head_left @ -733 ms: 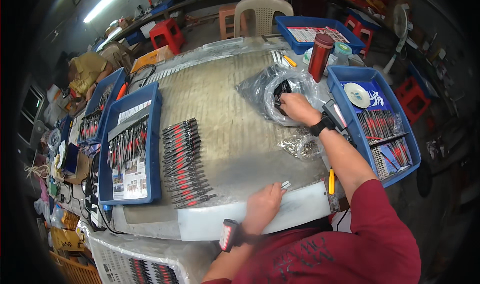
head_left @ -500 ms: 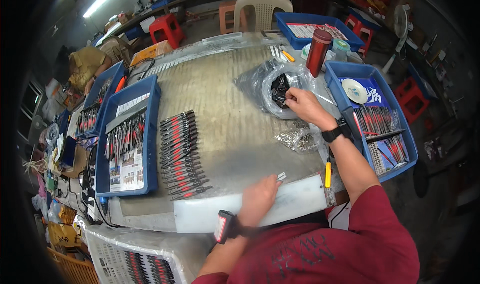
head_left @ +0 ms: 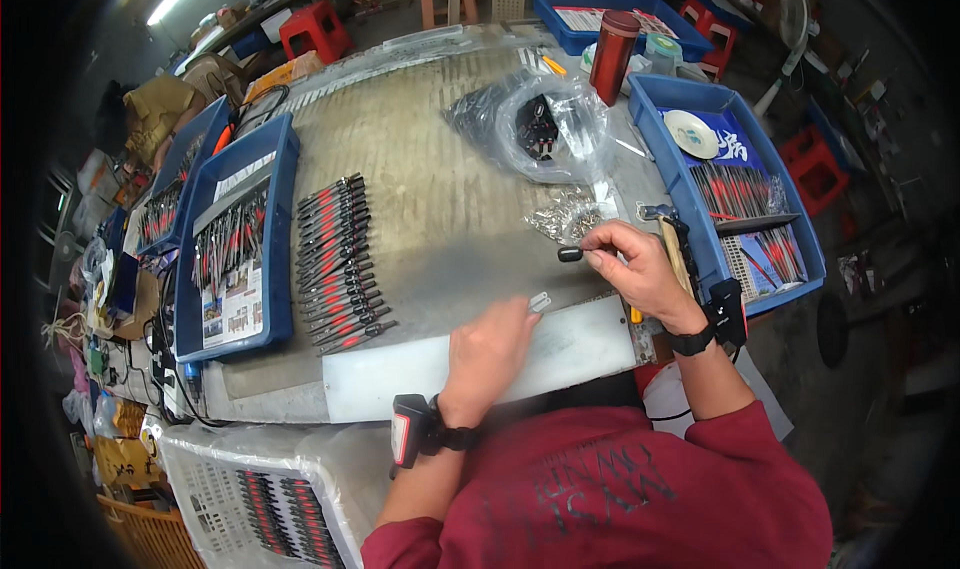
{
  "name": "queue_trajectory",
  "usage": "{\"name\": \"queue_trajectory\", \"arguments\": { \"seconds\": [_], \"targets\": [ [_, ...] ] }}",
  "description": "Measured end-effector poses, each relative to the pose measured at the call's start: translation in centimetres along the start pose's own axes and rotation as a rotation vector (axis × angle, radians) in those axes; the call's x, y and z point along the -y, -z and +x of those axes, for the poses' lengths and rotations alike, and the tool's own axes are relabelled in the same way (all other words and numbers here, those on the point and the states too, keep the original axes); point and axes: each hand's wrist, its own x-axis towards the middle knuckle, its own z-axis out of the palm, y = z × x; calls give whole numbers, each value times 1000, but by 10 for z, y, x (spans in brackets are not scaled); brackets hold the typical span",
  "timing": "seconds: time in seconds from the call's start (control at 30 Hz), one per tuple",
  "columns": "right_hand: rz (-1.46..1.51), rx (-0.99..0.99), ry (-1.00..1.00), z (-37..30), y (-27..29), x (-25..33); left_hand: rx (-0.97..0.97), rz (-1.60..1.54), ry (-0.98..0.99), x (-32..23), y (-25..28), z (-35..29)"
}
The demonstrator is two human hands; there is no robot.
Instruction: The person repeatedly picks small metal components from a plastic bag and inserts them into black cylindrical parts on a white work surface. They place each assembled unit into a blue tray. Another person briefly shows a phone screen to the camera wearer before walking away.
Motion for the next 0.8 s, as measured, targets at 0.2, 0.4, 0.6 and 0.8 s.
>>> {"name": "queue_trajectory", "arguments": {
  "seconds": [0.2,0.4,0.6,0.8],
  "targets": [
    [52,39,-41,-31,-4,2,6,27,-27,-6,4,-5],
    [76,37,-41,-47,-6,2,19,18,-55,-13,4,-7],
    [131,3,-125,-55,-11,0,21,9,-98,-16,2,-8],
    [224,-16,-253,-60,-15,-4,40,34,-111,-17,4,-10]
  ]
}}
